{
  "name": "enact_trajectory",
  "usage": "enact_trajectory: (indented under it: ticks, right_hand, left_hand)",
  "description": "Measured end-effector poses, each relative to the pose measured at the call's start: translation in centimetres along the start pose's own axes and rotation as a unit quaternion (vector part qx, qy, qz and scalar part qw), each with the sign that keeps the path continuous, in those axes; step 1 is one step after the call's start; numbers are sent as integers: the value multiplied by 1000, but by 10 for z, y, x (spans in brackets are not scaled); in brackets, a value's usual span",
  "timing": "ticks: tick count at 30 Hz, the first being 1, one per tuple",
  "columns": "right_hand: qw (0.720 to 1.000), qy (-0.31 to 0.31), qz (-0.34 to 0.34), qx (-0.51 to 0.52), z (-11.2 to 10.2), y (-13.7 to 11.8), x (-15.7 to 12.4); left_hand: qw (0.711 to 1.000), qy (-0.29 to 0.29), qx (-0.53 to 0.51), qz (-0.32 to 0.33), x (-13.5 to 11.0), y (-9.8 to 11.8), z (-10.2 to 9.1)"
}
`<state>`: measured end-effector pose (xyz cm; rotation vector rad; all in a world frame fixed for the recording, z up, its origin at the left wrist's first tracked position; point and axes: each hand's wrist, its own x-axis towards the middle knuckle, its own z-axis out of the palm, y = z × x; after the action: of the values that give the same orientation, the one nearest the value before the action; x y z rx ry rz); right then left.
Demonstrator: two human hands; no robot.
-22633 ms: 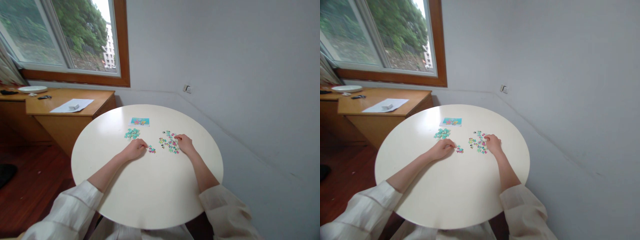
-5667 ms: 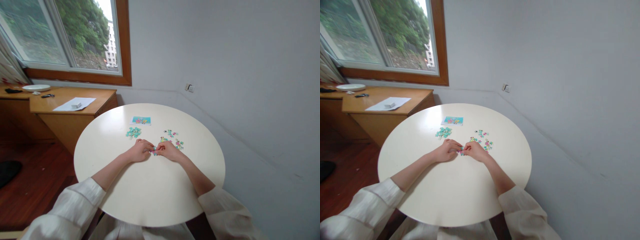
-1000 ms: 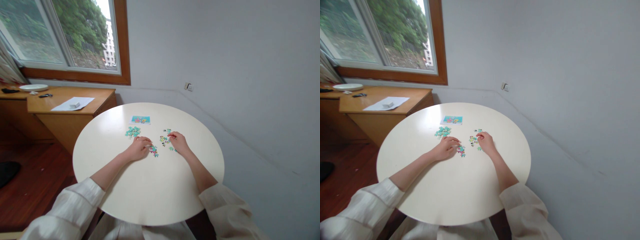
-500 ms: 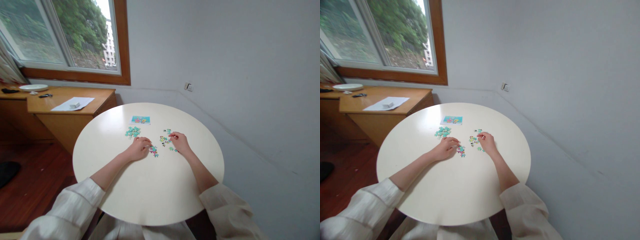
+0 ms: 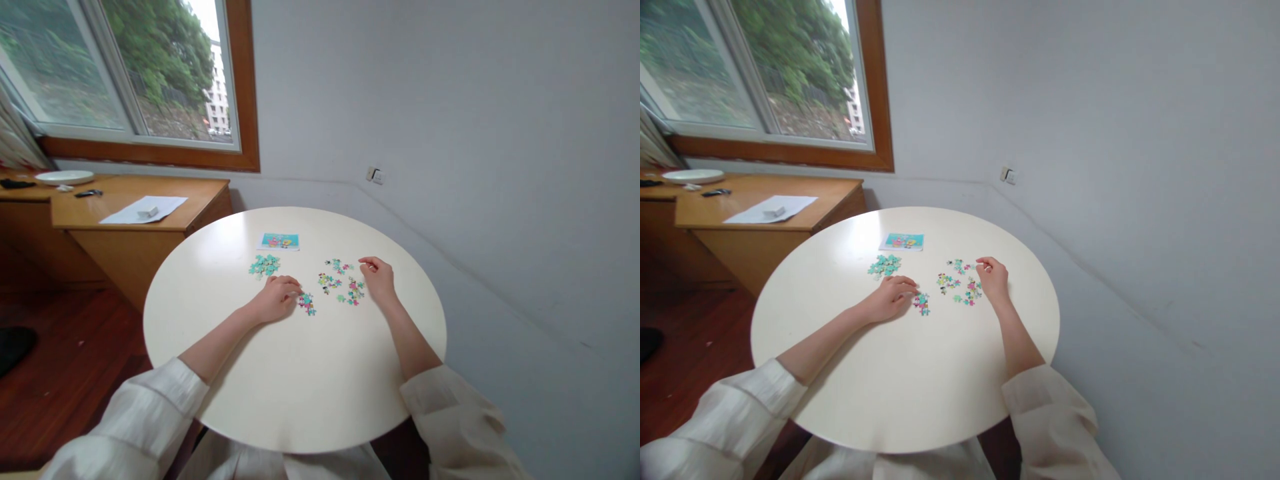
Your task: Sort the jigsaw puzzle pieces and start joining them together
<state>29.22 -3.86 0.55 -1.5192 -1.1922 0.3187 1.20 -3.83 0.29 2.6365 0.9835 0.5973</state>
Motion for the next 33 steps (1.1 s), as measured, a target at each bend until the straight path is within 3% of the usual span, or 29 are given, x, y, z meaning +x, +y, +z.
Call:
enact_trajectory:
  ticks: [6, 16, 24, 33]
  right_hand:
    - [1000, 7, 6, -7, 1, 6, 3]
    - [998, 15, -50, -25, 1, 11, 5]
    - [1000, 20, 10, 0, -1, 12, 7]
    - [998, 58, 18, -2, -7, 15, 11]
  left_hand:
    - [1000, 1, 0, -1, 0, -1, 0]
    - [1000, 5, -7, -5, 0, -3, 2]
    - [1000, 10, -13, 3, 0, -6, 4]
    - [1000, 16, -16, 9, 0, -8, 5]
